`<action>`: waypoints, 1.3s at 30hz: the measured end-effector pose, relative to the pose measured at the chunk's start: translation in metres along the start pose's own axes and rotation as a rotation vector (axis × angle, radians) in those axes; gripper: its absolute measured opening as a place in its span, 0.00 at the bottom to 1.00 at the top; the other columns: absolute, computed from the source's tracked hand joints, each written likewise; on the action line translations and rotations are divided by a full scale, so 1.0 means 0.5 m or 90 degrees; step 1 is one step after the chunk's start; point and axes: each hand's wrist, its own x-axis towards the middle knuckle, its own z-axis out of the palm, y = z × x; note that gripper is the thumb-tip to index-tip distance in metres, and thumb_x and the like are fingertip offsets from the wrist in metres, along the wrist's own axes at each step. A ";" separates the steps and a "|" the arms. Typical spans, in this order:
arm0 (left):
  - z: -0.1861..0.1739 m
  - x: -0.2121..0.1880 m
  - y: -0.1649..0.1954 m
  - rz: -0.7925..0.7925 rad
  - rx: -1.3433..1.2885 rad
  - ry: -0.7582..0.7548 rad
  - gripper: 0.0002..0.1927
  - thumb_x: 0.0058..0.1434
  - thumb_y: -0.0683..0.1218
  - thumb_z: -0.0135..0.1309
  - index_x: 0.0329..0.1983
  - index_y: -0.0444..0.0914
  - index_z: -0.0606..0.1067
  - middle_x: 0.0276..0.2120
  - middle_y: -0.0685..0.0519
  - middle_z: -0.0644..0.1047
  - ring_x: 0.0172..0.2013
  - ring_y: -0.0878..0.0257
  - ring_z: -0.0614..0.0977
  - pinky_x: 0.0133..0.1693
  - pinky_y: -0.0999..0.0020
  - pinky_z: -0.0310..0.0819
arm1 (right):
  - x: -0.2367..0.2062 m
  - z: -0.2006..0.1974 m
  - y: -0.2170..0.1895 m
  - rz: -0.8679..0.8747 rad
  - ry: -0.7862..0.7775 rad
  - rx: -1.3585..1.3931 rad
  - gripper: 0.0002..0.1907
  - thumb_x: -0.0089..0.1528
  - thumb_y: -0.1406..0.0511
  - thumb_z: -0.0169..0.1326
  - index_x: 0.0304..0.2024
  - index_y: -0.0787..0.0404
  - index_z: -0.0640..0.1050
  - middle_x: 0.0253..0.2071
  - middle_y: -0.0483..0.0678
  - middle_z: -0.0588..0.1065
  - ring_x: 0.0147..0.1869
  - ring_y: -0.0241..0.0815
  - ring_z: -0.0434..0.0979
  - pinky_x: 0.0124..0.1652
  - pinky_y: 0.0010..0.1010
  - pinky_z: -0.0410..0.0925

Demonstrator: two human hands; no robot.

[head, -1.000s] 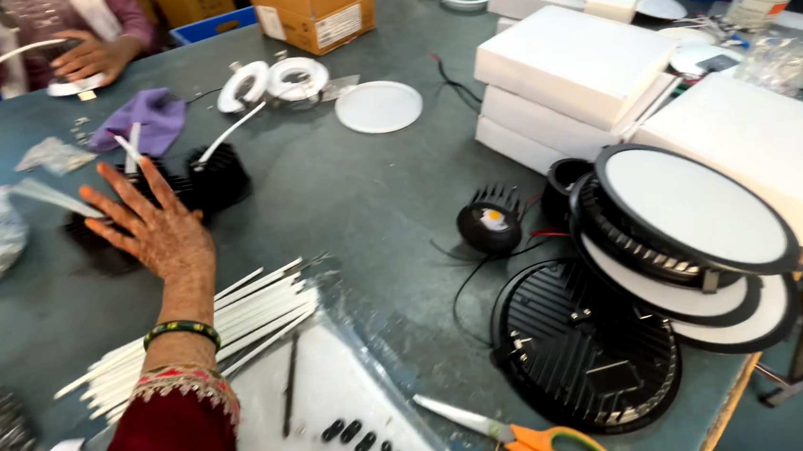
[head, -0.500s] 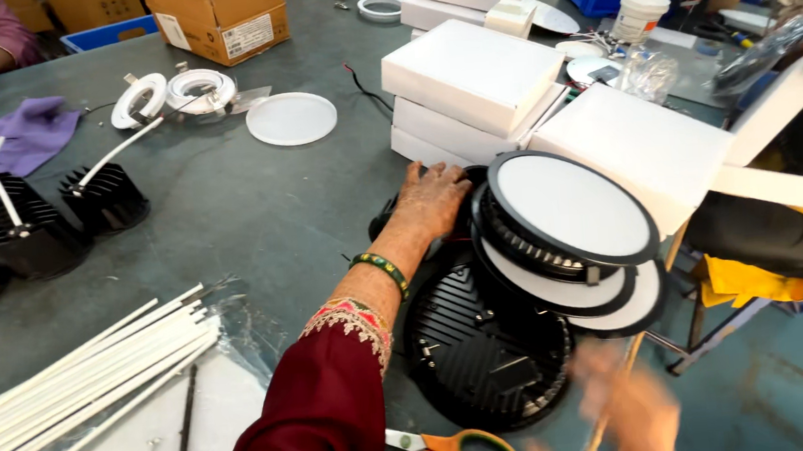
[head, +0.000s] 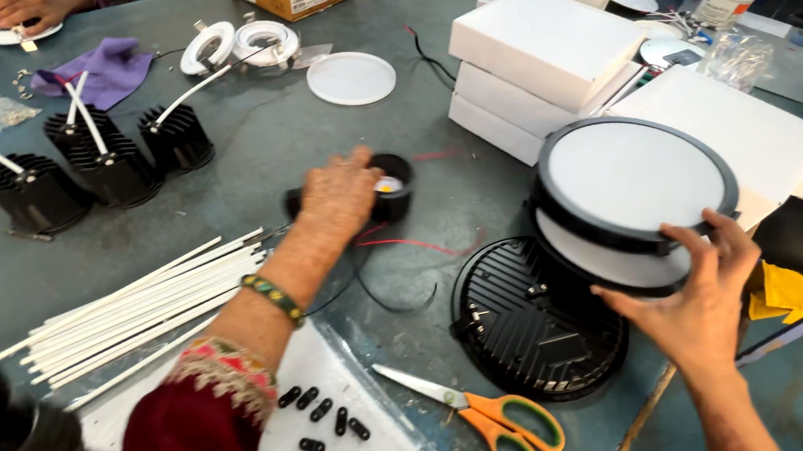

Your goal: The person assembles LED light fixtures at a workbench. They use a green electric screwdriver to drive screws securing white plastic rods into black finned heat-sink housings, route red and black wires, press LED modules into the housings, and stack finished round light panels beside white boxes.

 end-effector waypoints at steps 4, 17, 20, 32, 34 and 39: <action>-0.006 -0.069 -0.105 -0.093 0.015 -0.051 0.17 0.57 0.49 0.62 0.50 0.47 0.80 0.54 0.52 0.71 0.51 0.49 0.79 0.44 0.47 0.79 | 0.008 0.000 0.007 0.012 -0.014 -0.073 0.48 0.43 0.57 0.80 0.61 0.59 0.70 0.67 0.58 0.59 0.69 0.61 0.68 0.62 0.49 0.71; 0.019 -0.122 -0.082 -0.066 0.087 0.015 0.17 0.65 0.50 0.58 0.57 0.44 0.76 0.57 0.49 0.71 0.58 0.49 0.75 0.52 0.31 0.69 | 0.039 0.040 -0.090 -0.052 -0.030 -0.100 0.41 0.41 0.52 0.79 0.55 0.55 0.79 0.62 0.54 0.70 0.62 0.56 0.74 0.48 0.44 0.73; 0.013 -0.117 -0.061 -0.049 0.123 0.047 0.22 0.60 0.52 0.59 0.57 0.44 0.75 0.61 0.48 0.70 0.61 0.49 0.74 0.53 0.32 0.68 | 0.037 0.057 -0.119 -0.080 -0.038 -0.050 0.41 0.41 0.53 0.77 0.56 0.49 0.79 0.62 0.51 0.70 0.59 0.54 0.74 0.48 0.43 0.74; -0.040 -0.162 -0.026 -0.007 0.129 0.115 0.39 0.48 0.58 0.65 0.65 0.44 0.72 0.65 0.49 0.68 0.67 0.47 0.69 0.65 0.42 0.61 | 0.083 0.061 -0.209 -0.062 -0.223 -0.107 0.40 0.45 0.51 0.72 0.59 0.45 0.74 0.63 0.45 0.65 0.50 0.55 0.72 0.42 0.46 0.71; -0.052 -0.181 -0.032 -0.019 0.124 0.157 0.41 0.48 0.58 0.65 0.66 0.44 0.71 0.65 0.48 0.68 0.66 0.46 0.69 0.64 0.41 0.60 | 0.078 0.040 -0.222 -0.072 -0.239 -0.065 0.36 0.48 0.51 0.70 0.57 0.47 0.75 0.65 0.47 0.65 0.52 0.56 0.72 0.41 0.47 0.70; -0.081 -0.223 -0.095 -0.107 -0.014 0.086 0.35 0.56 0.54 0.64 0.67 0.44 0.70 0.65 0.47 0.68 0.60 0.45 0.71 0.56 0.43 0.69 | 0.014 -0.169 -0.319 -0.161 -0.253 0.291 0.16 0.66 0.63 0.58 0.56 0.55 0.77 0.56 0.47 0.77 0.56 0.53 0.76 0.52 0.42 0.71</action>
